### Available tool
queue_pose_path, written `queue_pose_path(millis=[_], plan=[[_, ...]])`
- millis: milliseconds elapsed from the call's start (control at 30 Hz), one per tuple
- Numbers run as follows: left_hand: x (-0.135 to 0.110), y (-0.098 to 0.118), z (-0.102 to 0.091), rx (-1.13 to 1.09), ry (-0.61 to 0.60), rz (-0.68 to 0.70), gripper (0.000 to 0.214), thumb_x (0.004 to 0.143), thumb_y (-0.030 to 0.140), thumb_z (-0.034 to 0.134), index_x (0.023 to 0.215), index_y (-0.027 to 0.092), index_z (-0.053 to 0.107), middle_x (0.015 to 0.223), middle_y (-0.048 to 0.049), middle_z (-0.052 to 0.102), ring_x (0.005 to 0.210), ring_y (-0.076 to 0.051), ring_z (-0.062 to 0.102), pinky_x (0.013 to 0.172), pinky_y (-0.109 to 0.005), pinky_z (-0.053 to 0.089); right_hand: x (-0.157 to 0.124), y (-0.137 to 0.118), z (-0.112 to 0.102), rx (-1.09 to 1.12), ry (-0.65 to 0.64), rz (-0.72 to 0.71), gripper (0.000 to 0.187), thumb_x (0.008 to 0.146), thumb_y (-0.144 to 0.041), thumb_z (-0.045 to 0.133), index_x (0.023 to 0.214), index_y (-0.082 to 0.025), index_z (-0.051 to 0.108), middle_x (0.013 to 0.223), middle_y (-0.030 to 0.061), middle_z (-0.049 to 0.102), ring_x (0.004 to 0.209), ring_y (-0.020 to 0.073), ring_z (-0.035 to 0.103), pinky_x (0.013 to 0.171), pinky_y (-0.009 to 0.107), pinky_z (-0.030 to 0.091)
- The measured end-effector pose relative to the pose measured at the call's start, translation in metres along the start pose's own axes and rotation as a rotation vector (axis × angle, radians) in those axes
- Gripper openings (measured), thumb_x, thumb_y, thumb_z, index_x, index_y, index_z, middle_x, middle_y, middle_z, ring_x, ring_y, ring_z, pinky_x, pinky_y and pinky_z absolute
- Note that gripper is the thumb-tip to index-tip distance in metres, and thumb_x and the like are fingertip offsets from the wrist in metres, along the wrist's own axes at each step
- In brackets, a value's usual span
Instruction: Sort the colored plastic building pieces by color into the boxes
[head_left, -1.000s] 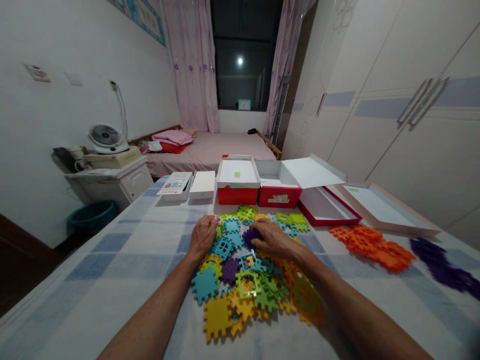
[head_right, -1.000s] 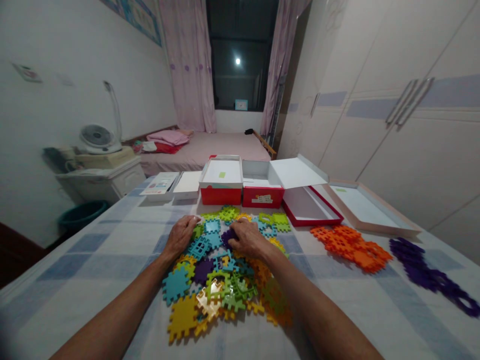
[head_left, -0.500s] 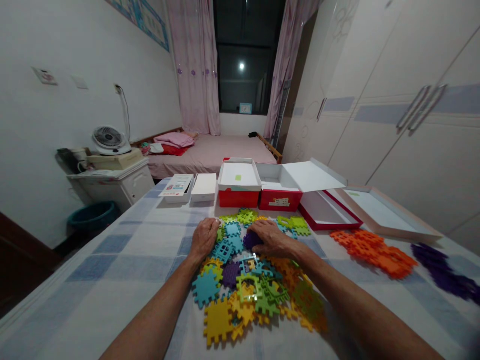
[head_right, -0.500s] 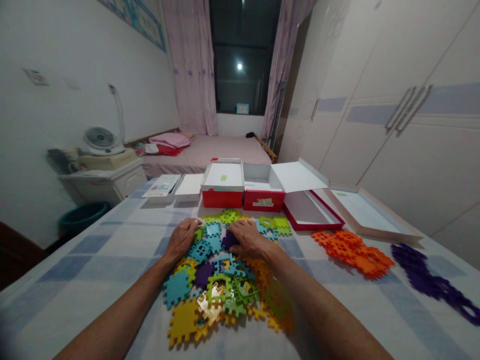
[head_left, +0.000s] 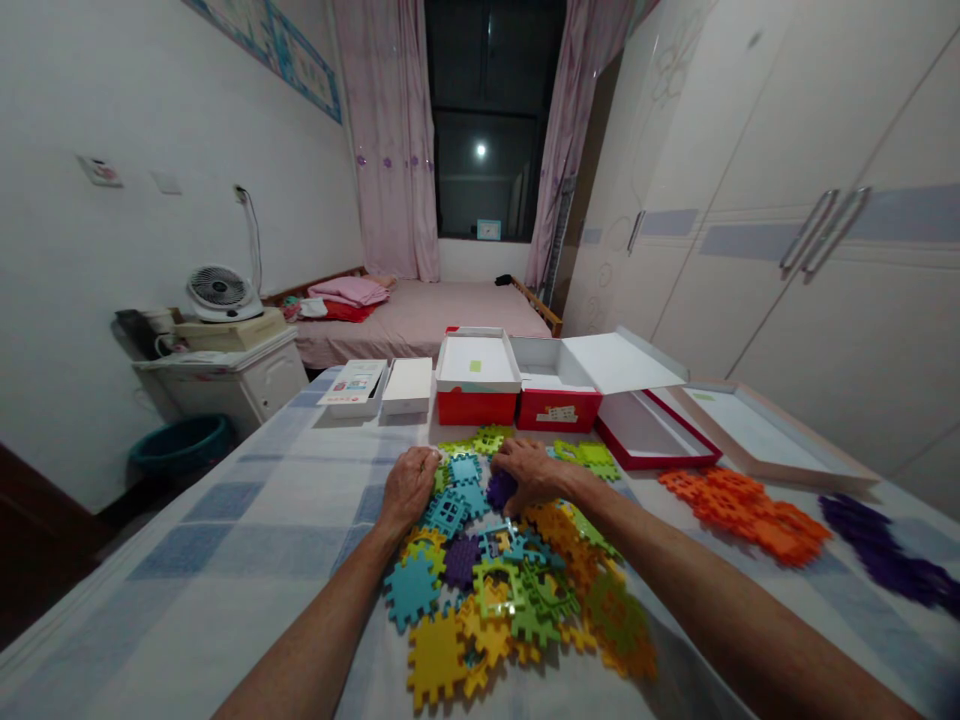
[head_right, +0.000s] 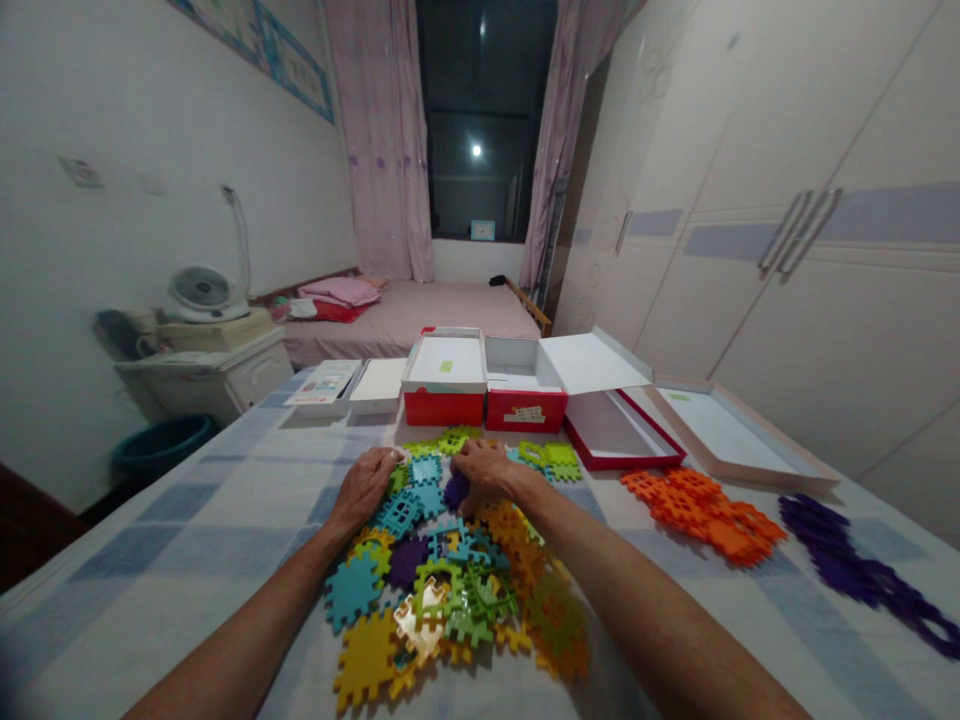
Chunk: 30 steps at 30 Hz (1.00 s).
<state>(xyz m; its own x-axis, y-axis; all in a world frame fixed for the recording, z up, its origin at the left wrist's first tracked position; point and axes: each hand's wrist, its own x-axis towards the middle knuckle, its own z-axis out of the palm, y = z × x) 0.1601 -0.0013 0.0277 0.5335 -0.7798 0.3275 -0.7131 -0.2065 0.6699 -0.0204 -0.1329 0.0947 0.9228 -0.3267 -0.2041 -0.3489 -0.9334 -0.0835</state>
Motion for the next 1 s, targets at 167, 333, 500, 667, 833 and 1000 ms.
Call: queue_pose_path(millis=[167, 333, 500, 667, 833, 1000], plan=[[0.000, -0.001, 0.001, -0.004, -0.004, 0.009, 0.041, 0.089, 0.037, 0.030, 0.088, 0.017, 0.066, 0.099, -0.0105, 0.067, 0.096, -0.021, 0.060, 0.091, -0.036, 0.044, -0.017, -0.011, 0.004, 0.060, 0.088, 0.003, 0.050, 0.065, -0.030, 0.078, 0.103, -0.017, 0.048, 0.102, 0.0081, 0.057, 0.097, 0.0247, 0.051, 0.088, 0.040, 0.035], [0.000, -0.001, 0.002, -0.002, -0.004, 0.012, 0.042, 0.089, 0.036, 0.029, 0.089, 0.016, 0.066, 0.098, -0.0104, 0.067, 0.098, -0.021, 0.059, 0.093, -0.035, 0.042, -0.033, -0.010, 0.012, 0.251, 0.148, -0.005, 0.046, 0.064, -0.022, 0.073, 0.098, -0.020, 0.042, 0.095, 0.0028, 0.053, 0.084, 0.0181, 0.049, 0.075, 0.029, 0.036], [0.001, -0.002, 0.002, 0.004, -0.010, 0.015, 0.042, 0.088, 0.037, 0.029, 0.086, 0.016, 0.066, 0.097, -0.0107, 0.067, 0.096, -0.022, 0.059, 0.092, -0.036, 0.043, -0.040, 0.000, 0.015, 0.506, 0.377, -0.001, 0.028, 0.071, -0.020, 0.061, 0.090, -0.020, 0.040, 0.091, 0.0010, 0.049, 0.082, 0.0153, 0.046, 0.072, 0.026, 0.037], [0.001, -0.001, 0.001, 0.015, -0.009, 0.006, 0.043, 0.088, 0.038, 0.028, 0.087, 0.017, 0.065, 0.099, -0.0103, 0.068, 0.097, -0.022, 0.060, 0.092, -0.036, 0.044, -0.042, 0.007, 0.020, 0.866, 0.582, 0.131, 0.019, 0.081, -0.035, 0.049, 0.090, -0.022, 0.038, 0.081, -0.0014, 0.048, 0.074, 0.0141, 0.048, 0.068, 0.026, 0.042], [0.001, 0.000, -0.001, 0.000, -0.025, 0.010, 0.044, 0.085, 0.043, 0.028, 0.085, 0.019, 0.065, 0.098, -0.0103, 0.068, 0.098, -0.023, 0.060, 0.093, -0.038, 0.044, -0.063, -0.001, 0.021, 0.826, 0.689, 0.212, 0.017, 0.081, -0.035, 0.048, 0.089, -0.022, 0.041, 0.084, 0.0001, 0.053, 0.077, 0.0156, 0.051, 0.074, 0.029, 0.044], [0.004, -0.010, -0.002, 0.010, -0.060, -0.009, 0.049, 0.081, 0.051, 0.029, 0.090, 0.020, 0.065, 0.104, -0.0099, 0.068, 0.103, -0.025, 0.060, 0.097, -0.039, 0.044, -0.123, 0.037, 0.021, 0.826, 0.987, 0.398, 0.030, 0.079, -0.037, 0.052, 0.105, -0.020, 0.049, 0.098, 0.0034, 0.059, 0.089, 0.0168, 0.056, 0.083, 0.030, 0.046]])
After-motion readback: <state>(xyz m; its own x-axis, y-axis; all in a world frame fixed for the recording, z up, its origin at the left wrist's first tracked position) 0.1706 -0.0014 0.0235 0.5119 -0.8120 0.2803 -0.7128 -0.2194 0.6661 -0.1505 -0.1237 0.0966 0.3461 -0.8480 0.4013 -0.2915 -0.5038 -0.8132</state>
